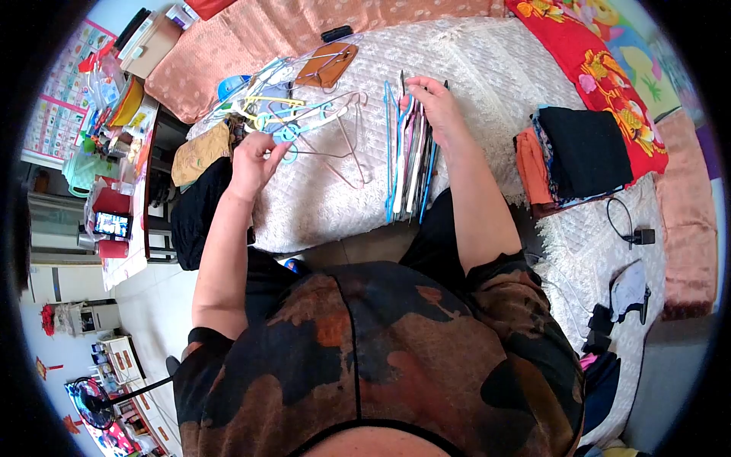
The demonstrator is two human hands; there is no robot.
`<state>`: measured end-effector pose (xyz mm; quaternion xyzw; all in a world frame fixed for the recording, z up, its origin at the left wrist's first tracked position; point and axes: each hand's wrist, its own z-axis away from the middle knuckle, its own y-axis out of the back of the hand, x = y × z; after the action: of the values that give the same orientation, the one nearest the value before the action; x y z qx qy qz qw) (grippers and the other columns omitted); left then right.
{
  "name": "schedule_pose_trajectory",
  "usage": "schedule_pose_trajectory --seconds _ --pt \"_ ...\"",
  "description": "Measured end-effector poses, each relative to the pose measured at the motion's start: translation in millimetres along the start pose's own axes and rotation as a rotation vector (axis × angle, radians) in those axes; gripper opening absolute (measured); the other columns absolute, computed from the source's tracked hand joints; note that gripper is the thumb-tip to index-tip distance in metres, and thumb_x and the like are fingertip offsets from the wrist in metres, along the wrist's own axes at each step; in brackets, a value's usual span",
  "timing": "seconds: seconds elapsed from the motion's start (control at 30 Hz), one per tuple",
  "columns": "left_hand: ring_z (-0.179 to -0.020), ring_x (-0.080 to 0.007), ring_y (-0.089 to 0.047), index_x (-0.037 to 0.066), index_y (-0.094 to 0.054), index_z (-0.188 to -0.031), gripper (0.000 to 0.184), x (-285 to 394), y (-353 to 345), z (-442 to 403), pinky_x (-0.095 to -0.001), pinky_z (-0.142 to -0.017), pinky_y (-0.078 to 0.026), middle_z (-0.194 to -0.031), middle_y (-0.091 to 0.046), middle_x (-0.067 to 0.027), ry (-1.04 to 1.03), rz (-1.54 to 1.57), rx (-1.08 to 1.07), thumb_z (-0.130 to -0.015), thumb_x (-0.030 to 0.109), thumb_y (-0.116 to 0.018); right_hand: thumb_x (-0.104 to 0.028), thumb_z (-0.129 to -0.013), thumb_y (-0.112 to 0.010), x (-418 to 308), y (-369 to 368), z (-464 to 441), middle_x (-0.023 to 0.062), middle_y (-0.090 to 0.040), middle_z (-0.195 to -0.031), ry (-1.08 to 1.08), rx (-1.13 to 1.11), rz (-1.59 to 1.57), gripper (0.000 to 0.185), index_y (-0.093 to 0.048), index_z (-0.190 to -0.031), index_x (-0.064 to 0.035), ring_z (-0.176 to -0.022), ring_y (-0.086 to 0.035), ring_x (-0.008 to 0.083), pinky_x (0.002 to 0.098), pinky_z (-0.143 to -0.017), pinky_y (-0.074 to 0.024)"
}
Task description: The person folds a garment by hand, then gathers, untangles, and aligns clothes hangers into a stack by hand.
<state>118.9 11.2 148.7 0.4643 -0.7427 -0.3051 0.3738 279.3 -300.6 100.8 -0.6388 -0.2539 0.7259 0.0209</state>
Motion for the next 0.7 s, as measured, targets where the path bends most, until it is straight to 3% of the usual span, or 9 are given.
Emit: schedule_pose_trajectory --seconds 0.1,0.13,0.23,0.47,0.7 --pt "-0.061 -0.0297 -0.054 0.005 -0.052 -0.059 0.028 1.9 -4.9 -28.9 -0.0401 -0.056 -0.045 -0.06 -0.053 -0.0102 -0.257 -0.002 0.044 -0.077 0.014 -0.072 -0.012 -0.089 -0.058 1.0 2.0 -1.1 0.0072 -0.064 -0.079 0.0 -0.005 -0.007 0.02 -0.058 -0.108 -0.0043 -0.07 -0.063 0.015 0.0283 -0.063 -0.0526" --pt "-0.061 -0.0297 -0.054 0.005 -0.052 -0.059 0.028 6.5 -6.7 -36.3 -0.0401 -0.056 -0.045 -0.06 -0.053 -0.0102 -0.257 0.001 0.047 -0.077 0.014 -0.072 -0.012 -0.089 -0.058 0.8 2.7 -1.2 0.0072 -0.064 -0.079 0.001 -0.004 -0.003 0.02 -0.058 -0.108 -0.0043 -0.07 -0.063 0.015 0.0283 -0.063 -0.0526" --pt "-0.062 -0.0291 -0.055 0.004 -0.054 -0.059 0.023 22.7 -8.5 -59.4 -0.0395 -0.058 -0.047 -0.061 -0.054 -0.0094 -0.441 -0.012 -0.089 -0.076 0.01 -0.068 -0.011 -0.089 -0.058 2.2 4.0 -1.8 0.0074 -0.064 -0.077 0.017 -0.004 -0.008 0.02 -0.058 -0.108 -0.0039 -0.07 -0.063 0.0147 0.0282 -0.064 -0.0524" --pt "-0.06 -0.0297 -0.054 0.004 -0.051 -0.058 0.025 52.7 8.5 -84.2 -0.0388 -0.055 -0.045 -0.061 -0.053 -0.0107 -0.535 0.005 -0.13 -0.074 0.006 -0.07 -0.014 -0.091 -0.058 -3.8 -0.7 2.7 0.0079 -0.064 -0.079 -0.002 0.002 -0.005 0.021 -0.057 -0.109 -0.0034 -0.071 -0.063 0.0152 0.0283 -0.064 -0.0522" --pt "-0.06 -0.0235 -0.054 0.006 -0.054 -0.062 0.016 82.3 14.3 -44.7 -0.0345 -0.053 -0.046 -0.058 -0.049 -0.0039 -0.745 0.025 -0.267 -0.069 0.005 -0.068 -0.015 -0.09 -0.059 -0.6 3.3 0.3 0.0076 -0.065 -0.079 0.019 -0.011 0.018 0.02 -0.059 -0.106 -0.0043 -0.069 -0.063 0.0147 0.028 -0.061 -0.0521"
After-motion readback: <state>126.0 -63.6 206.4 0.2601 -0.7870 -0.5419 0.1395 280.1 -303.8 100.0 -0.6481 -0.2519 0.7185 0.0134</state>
